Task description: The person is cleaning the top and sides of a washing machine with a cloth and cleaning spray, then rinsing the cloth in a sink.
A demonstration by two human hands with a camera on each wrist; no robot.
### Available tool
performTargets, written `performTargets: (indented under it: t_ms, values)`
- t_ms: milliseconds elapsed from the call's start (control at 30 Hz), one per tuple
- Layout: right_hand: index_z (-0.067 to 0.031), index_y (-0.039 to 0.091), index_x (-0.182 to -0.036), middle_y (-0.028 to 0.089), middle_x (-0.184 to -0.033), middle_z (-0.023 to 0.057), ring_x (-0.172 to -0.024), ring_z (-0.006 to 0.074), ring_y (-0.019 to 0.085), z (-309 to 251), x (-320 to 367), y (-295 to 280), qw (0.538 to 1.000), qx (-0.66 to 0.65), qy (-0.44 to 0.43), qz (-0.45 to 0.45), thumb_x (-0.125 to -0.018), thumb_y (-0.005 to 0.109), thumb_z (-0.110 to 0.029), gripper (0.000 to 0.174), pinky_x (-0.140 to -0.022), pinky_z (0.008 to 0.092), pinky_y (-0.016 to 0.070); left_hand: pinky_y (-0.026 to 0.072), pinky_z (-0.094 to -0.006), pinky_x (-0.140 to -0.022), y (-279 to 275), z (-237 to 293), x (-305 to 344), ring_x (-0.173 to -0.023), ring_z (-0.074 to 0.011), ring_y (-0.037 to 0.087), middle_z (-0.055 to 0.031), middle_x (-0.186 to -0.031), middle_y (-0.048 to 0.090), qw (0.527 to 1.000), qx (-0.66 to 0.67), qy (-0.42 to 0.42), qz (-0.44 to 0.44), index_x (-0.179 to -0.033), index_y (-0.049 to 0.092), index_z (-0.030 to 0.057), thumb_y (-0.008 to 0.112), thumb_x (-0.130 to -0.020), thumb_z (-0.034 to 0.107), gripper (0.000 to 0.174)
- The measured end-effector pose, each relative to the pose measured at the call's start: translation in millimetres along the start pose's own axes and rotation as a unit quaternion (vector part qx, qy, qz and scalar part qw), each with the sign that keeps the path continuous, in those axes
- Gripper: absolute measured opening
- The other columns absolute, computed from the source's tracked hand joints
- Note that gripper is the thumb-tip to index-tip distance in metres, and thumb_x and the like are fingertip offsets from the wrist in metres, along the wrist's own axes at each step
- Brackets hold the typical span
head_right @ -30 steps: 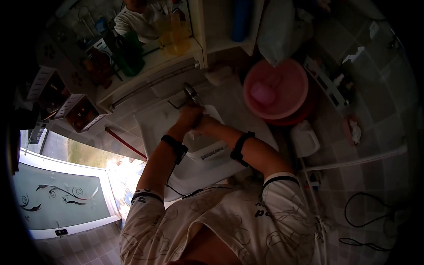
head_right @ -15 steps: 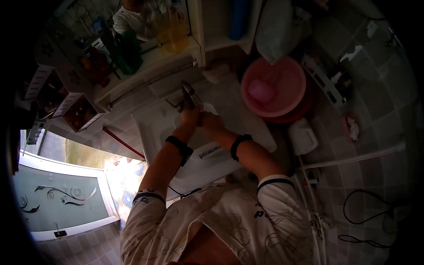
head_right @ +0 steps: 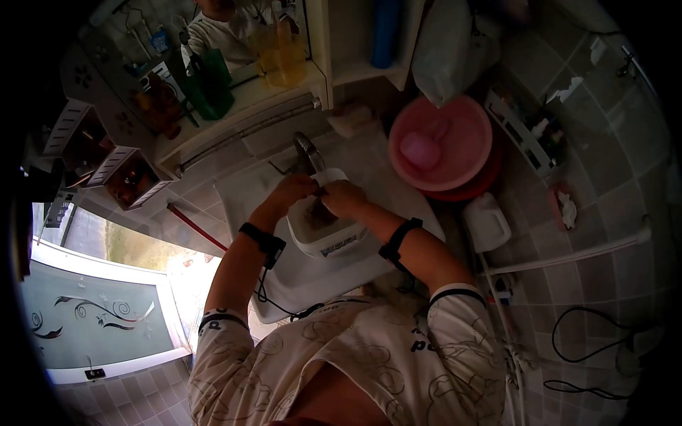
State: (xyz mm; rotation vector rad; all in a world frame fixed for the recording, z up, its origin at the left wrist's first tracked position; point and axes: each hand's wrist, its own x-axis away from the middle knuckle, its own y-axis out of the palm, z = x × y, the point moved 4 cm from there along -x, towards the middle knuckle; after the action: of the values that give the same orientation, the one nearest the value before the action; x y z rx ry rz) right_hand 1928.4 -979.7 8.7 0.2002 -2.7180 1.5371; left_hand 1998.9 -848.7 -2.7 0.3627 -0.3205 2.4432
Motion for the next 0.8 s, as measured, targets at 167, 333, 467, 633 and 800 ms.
performTargets:
  t_ms: [167, 333, 467, 633, 800]
  values:
    - [-0.0026, 0.058, -0.099, 0.061, -0.097, 0.0147, -0.092, 0.0291, 0.057, 16, -5, 4, 0.979, -0.196, -0.049, 0.033, -0.07, 0.062, -0.015, 0.031, -0.081, 0.0363, 0.0438, 0.0413, -0.0268, -0.066, -4, 18, 14, -0.074, -0.0143, 0.05, -0.0039, -0.081, 0.057, 0.995, 0.013, 0.028, -0.095, -0.091, 0.062, 0.0028, 0.068, -0.074, 0.025, 0.029]
    - [0.0001, 0.056, -0.099, 0.061, -0.095, 0.0126, -0.091, 0.0253, 0.058, 7, 1, -11, 0.967, -0.249, -0.028, -0.05, -0.067, 0.069, -0.013, 0.036, -0.081, 0.0335, 0.0439, 0.0419, -0.0262, -0.065, -10, 35, 21, -0.072, -0.0129, 0.052, -0.0022, -0.078, 0.058, 0.989, -0.14, 0.046, -0.025, -0.089, 0.062, 0.0041, 0.065, -0.078, 0.032, 0.03]
    - [0.0012, 0.056, -0.099, 0.06, -0.096, 0.0118, -0.091, 0.0241, 0.058, 15, 2, -13, 0.955, -0.288, 0.002, -0.065, -0.069, 0.068, -0.013, 0.035, -0.08, 0.0324, 0.0439, 0.0429, -0.0258, -0.066, -11, 44, 28, -0.072, -0.0124, 0.055, -0.0038, -0.08, 0.06, 0.997, -0.031, 0.052, -0.046, -0.087, 0.062, 0.0039, 0.063, -0.08, 0.034, 0.031]
    - [0.0006, 0.056, -0.098, 0.061, -0.094, 0.0113, -0.089, 0.0245, 0.059, 24, 1, 4, 0.919, -0.373, -0.032, 0.12, -0.068, 0.068, -0.014, 0.035, -0.079, 0.0337, 0.0445, 0.0452, -0.0256, -0.064, -3, 50, 28, -0.069, -0.0127, 0.057, -0.0049, -0.077, 0.061, 0.998, 0.057, 0.034, -0.005, -0.085, 0.059, 0.0033, 0.063, -0.08, 0.03, 0.027]
    - [-0.004, 0.058, -0.094, 0.062, -0.089, 0.013, -0.083, 0.0261, 0.06, 2, 13, 3, 0.989, -0.131, 0.068, -0.031, -0.071, 0.066, -0.032, 0.037, -0.07, 0.0359, 0.0453, 0.0455, -0.0248, -0.061, -16, 62, 20, -0.07, -0.0129, 0.059, -0.0073, -0.082, 0.063, 0.997, 0.036, 0.07, -0.004, -0.091, 0.059, 0.0024, 0.058, -0.085, 0.032, 0.03]
